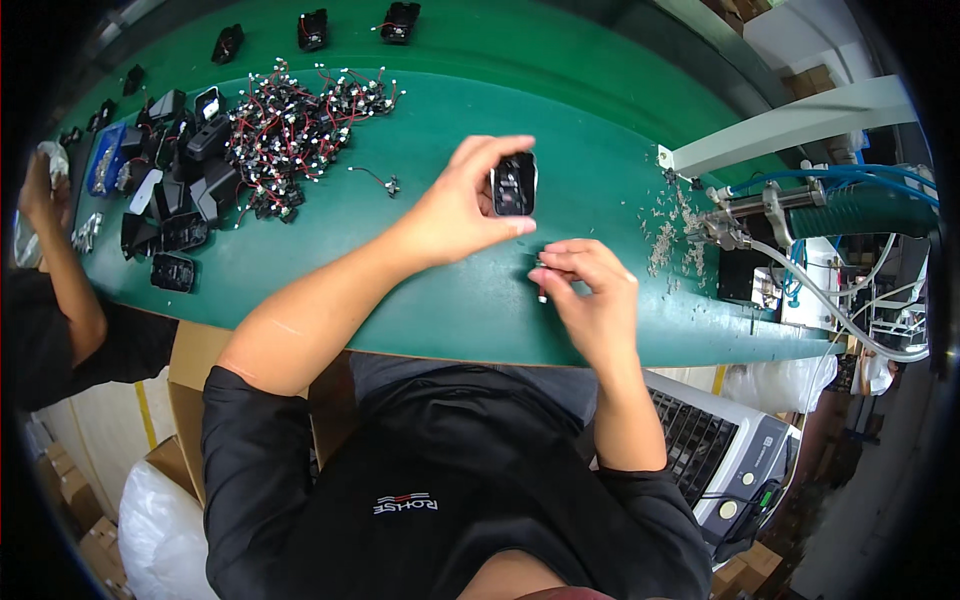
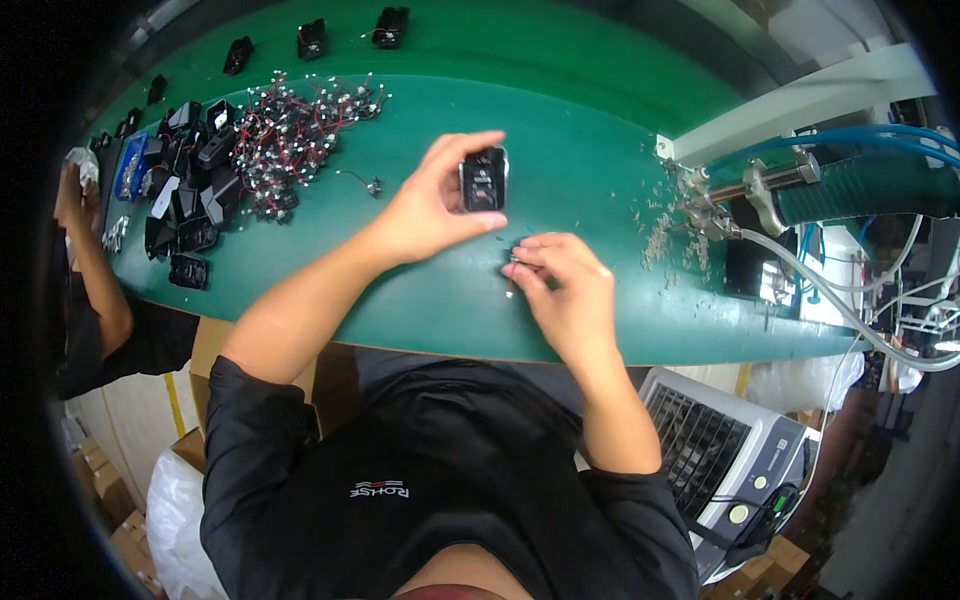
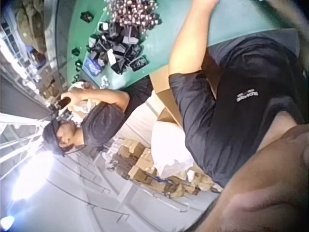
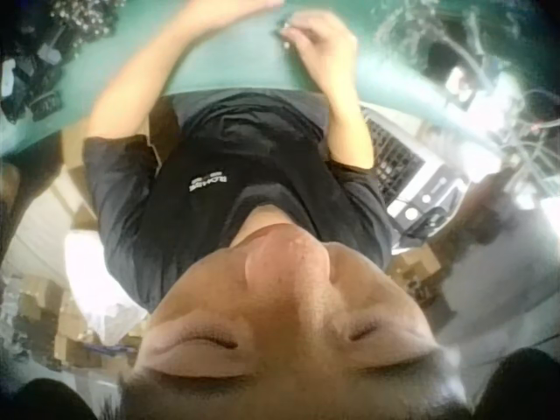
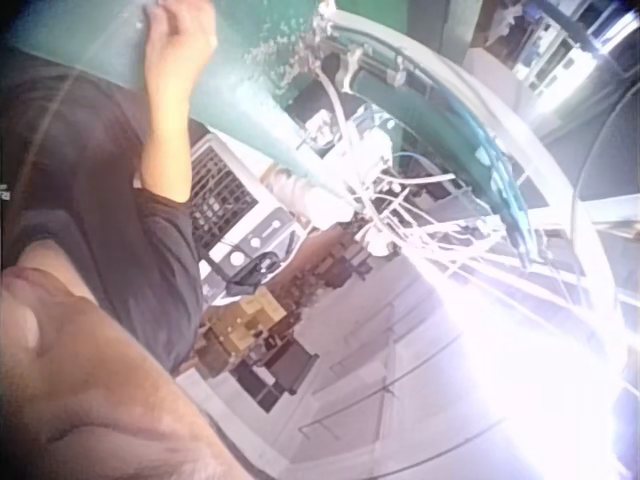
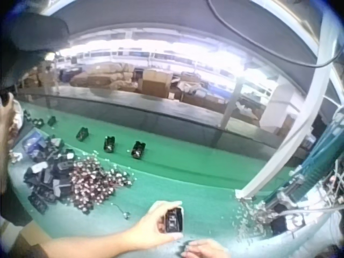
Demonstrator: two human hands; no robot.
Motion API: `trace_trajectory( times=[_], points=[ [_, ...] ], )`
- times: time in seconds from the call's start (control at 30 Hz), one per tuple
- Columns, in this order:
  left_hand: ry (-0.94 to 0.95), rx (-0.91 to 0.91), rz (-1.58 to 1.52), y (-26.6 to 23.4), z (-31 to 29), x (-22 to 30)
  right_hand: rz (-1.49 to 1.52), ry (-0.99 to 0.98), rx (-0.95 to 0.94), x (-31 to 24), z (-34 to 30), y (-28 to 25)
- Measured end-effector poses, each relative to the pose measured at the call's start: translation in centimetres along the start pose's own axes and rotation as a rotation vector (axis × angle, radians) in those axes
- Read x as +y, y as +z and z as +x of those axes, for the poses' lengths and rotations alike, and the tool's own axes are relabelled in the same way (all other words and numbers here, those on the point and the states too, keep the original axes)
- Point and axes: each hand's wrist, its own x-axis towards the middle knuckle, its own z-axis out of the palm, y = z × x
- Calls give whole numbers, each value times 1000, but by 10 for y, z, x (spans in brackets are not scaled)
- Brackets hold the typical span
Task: The person assembles small electronic components and plastic casings with wires on a factory line, using a pneumatic screwdriver.
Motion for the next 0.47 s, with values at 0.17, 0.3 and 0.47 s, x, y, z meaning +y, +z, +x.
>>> trace_trajectory(
  times=[0.17,0.3,0.47],
  points=[
    [206,-147,334,7,-12,13,126,-180,138,-22,7,-13],
    [218,-137,357,16,-16,12,-150,-368,103,-2,7,7],
    [173,-117,373,18,-17,16,-244,-389,138,1,3,12]
  ],
)
